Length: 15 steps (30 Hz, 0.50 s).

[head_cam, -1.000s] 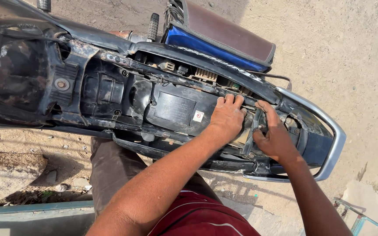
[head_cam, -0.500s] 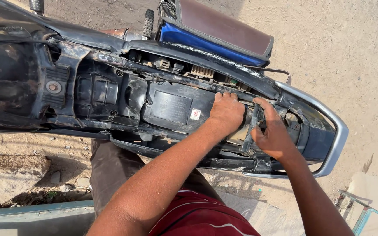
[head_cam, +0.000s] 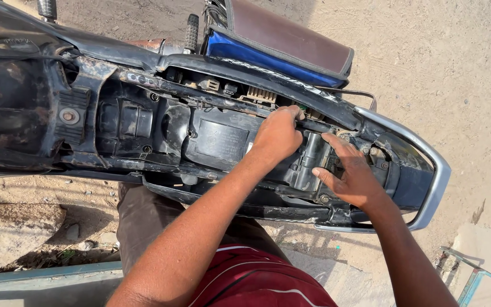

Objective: Replacing fuses on a motorcycle.

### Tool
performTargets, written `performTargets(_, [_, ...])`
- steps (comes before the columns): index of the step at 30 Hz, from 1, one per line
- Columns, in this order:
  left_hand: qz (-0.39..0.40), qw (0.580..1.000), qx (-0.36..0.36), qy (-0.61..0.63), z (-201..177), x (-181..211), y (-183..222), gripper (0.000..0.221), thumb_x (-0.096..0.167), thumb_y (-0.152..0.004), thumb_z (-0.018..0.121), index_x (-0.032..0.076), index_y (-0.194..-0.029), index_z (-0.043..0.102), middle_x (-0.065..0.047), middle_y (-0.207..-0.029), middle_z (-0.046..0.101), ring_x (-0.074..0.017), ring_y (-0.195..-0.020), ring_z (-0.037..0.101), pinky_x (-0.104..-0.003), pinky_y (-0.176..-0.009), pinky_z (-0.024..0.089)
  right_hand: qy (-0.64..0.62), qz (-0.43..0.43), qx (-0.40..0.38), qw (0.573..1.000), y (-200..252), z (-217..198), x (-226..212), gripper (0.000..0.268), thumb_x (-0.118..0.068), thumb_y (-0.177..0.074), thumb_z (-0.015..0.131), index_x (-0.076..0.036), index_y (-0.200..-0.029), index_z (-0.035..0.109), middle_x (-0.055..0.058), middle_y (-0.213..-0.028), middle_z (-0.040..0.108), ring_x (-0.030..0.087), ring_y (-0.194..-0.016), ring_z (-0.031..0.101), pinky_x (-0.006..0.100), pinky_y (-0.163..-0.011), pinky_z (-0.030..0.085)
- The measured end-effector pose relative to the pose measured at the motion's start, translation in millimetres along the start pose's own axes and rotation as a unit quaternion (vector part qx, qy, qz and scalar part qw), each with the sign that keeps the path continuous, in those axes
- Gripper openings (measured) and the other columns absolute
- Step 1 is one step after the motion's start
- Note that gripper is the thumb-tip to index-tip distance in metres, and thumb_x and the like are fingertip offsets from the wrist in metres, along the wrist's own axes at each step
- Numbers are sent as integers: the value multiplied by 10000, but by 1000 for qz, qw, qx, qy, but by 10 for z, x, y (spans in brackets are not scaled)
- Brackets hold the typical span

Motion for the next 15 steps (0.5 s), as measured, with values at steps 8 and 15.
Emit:
performTargets(8, [42,996,62,45,-54,-382,309,310,-35,-768,597,32,-1045,719,-182,-1033,701,-381,-1029,661,-483,-912,514,147,-49,37,987,40,210,-177,695,-382,-825,766,-208,-1460,542,191,-1561,404,390,-1382,443,553,-1159,302])
performTargets(15, [55,998,3,-36,-50,-152,304,292,187,-787,729,53,-1046,730,-150,-1099,686,-343,-1135,600,-478,-998,457,139,-51,70,987,12,175,-304,748,-318,-724,846,-203,-1417,590,188,-1555,423,382,-1381,444,567,-1111,313])
Point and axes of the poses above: each hand's wrist, its own y-axis away from the middle knuckle, its own z-axis out of the palm, x = y × z, the point moved 2 cm from there along -y, towards the middle knuckle
